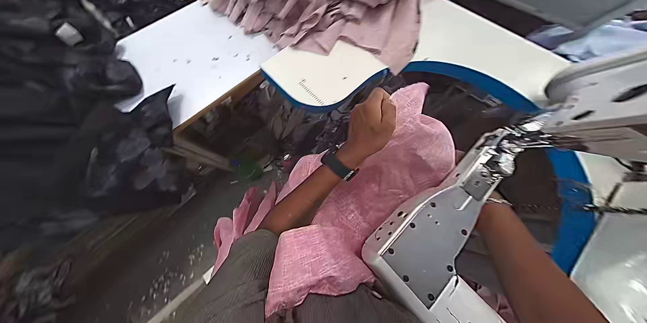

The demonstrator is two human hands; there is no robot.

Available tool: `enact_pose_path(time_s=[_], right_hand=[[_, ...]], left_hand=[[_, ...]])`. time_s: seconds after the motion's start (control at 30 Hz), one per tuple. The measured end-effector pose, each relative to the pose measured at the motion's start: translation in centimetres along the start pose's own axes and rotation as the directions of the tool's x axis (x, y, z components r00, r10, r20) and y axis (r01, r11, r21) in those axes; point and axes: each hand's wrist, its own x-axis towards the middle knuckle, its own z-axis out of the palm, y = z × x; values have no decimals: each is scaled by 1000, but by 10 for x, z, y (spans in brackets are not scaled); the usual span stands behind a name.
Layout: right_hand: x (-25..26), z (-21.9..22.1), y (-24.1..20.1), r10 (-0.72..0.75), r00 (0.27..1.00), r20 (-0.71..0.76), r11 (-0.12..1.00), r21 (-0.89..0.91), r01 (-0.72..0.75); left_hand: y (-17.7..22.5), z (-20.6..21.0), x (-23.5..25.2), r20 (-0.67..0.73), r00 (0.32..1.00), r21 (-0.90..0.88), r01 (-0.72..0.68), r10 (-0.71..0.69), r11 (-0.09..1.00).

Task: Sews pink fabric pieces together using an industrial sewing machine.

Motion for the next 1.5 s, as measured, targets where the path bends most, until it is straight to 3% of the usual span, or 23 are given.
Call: enact_pose_path(time_s=[0.03,0.1,0.17,0.23,0.3,0.37,0.43,0.5,0.57,0.6,0.67,0.7,0.77,0.8,0.87,0.9,0.97,1.03,1.1,1.17,1.27,1.33,1.5], right_hand=[[13,-33,28,-104,993,-63,958,-274,83],[27,-84,51,-131,990,-60,629,-777,36],[4,-104,57,28,1000,-3,260,-965,-11],[-40,-101,67,254,965,-61,107,-990,-91],[-71,-95,69,242,966,-90,216,-966,-143],[-95,-71,42,-54,994,-91,448,-892,-57],[-112,-30,16,-407,912,-45,448,-881,156],[-119,-2,25,-699,713,53,300,-884,360],[-117,-5,44,-815,562,141,163,-874,457],[-113,-13,49,-836,526,154,136,-872,471],[-110,-23,50,-845,511,159,132,-864,486],[-113,-21,52,-841,518,158,138,-863,486],[-117,-15,50,-816,572,83,208,-882,424],[-118,-21,45,-749,662,-16,306,-895,325],[-114,-57,19,-265,924,-277,568,-819,-82],[-102,-81,12,-12,937,-348,608,-746,-270],[-81,-107,14,163,918,-361,584,-715,-385],[-71,-97,1,28,947,-319,586,-763,-274],[-66,-69,-4,-190,933,-305,653,-749,-112],[-64,-50,0,-388,862,-326,651,-759,6],[-65,-48,23,-655,712,-251,510,-843,172],[-67,-53,28,-681,706,-193,521,-806,281],[-65,-64,30,-558,826,-81,676,-622,396]], left_hand=[[-16,1,-5,-24,998,98,53,-51,994],[-51,2,-29,4,980,207,195,-200,959],[-72,-5,-69,180,896,292,344,-405,892],[-88,-9,-99,393,759,368,389,-520,845],[-93,-5,-99,524,716,319,336,-461,886],[-66,7,-71,559,777,151,248,-290,957],[-17,22,-41,623,781,-151,175,-44,973],[29,26,-34,823,559,-336,344,96,877],[39,33,-44,921,369,-323,542,126,776],[34,41,-44,907,400,-337,513,128,789],[23,66,-31,704,700,-288,121,125,950],[17,82,-22,591,791,-145,-88,158,986],[14,114,-13,507,817,77,-361,275,929],[16,125,-19,492,821,152,-410,291,899],[24,123,-35,540,837,317,-301,90,900],[25,118,-38,560,828,364,-252,5,897],[27,110,-32,621,781,409,-245,-71,879],[28,118,-18,671,737,392,-259,-81,883],[23,120,-15,656,754,307,-283,13,909],[17,114,-21,626,764,209,-355,154,911],[2,106,-29,600,745,162,-471,292,867],[-1,108,-27,598,714,166,-554,364,816],[1,116,-19,627,654,108,-612,424,784]])
